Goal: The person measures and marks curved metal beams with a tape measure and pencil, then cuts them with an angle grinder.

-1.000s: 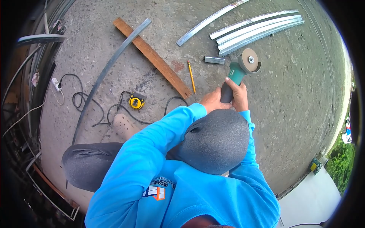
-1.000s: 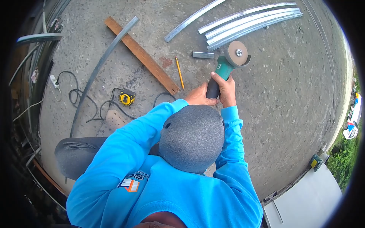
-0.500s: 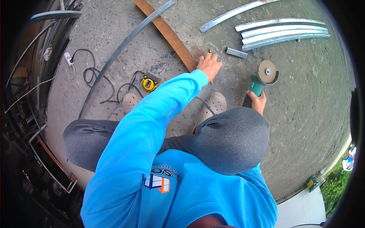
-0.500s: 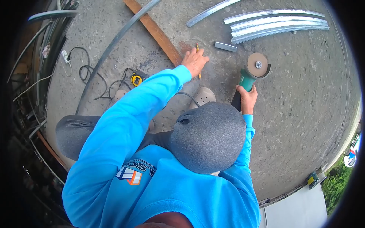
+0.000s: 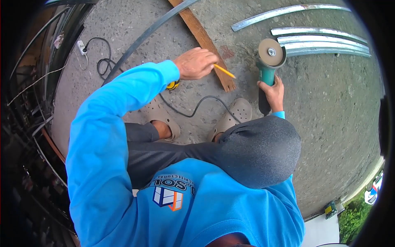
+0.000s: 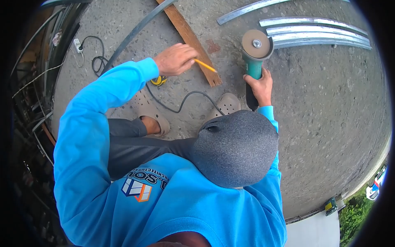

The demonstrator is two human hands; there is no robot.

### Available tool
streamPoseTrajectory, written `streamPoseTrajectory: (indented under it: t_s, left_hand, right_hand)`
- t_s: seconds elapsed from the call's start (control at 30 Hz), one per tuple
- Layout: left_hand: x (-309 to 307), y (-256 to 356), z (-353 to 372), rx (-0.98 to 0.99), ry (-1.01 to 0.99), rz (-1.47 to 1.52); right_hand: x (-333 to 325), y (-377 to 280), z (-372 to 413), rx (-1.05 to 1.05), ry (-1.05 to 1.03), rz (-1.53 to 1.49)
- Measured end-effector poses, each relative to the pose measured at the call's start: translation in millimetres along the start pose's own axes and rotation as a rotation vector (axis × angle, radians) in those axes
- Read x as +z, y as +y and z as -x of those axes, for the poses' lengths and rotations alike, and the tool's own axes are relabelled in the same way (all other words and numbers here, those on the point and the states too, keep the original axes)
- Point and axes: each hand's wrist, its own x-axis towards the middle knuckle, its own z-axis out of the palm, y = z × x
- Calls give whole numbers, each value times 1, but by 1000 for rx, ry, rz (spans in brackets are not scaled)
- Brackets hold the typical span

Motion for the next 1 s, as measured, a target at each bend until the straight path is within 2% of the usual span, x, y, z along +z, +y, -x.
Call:
streamPoseTrajectory:
  t_s: [0.03, 0.1, 0.2, 0.27, 0.3, 0.4, 0.63, 0.7, 0.77, 0.83, 0.9, 0.97, 1.0]
  left_hand:
    - [-9, -7, 26, -74, -138, -54]
    - [-10, -25, 71, -56, -182, -78]
    - [-13, -29, 104, -105, -256, -79]
    - [-9, -27, 114, -211, -303, -15]
    - [0, -30, 118, -196, -295, -16]
    - [26, -44, 127, -372, -144, -66]
    - [24, -66, 109, -438, -57, -22]
    - [23, -73, 103, -518, -75, -47]
    - [23, -79, 98, -493, -84, -71]
    - [26, -82, 97, -550, -136, -70]
    - [18, -82, 92, -508, -95, -106]
    - [-12, -77, 78, -360, -15, -163]
    - [-29, -72, 65, -350, -14, -164]
  right_hand:
    - [9, -7, -7, -61, -21, 74]
    - [33, -15, -22, -198, 1, 75]
    - [58, -41, -34, -206, -49, 78]
    - [68, -50, -36, -222, -52, 110]
    - [69, -55, -37, -226, -75, 119]
    - [78, -59, -34, -261, -74, 150]
    - [73, -64, -29, -258, -106, 210]
    - [69, -65, -27, -242, -76, 206]
    - [58, -64, -29, -86, -105, 7]
    - [41, -57, -37, -70, -21, -4]
    - [19, -37, -55, 55, 232, -86]
    - [-8, -8, -86, 162, 444, -23]
    - [-23, -4, -99, 208, 544, 1]
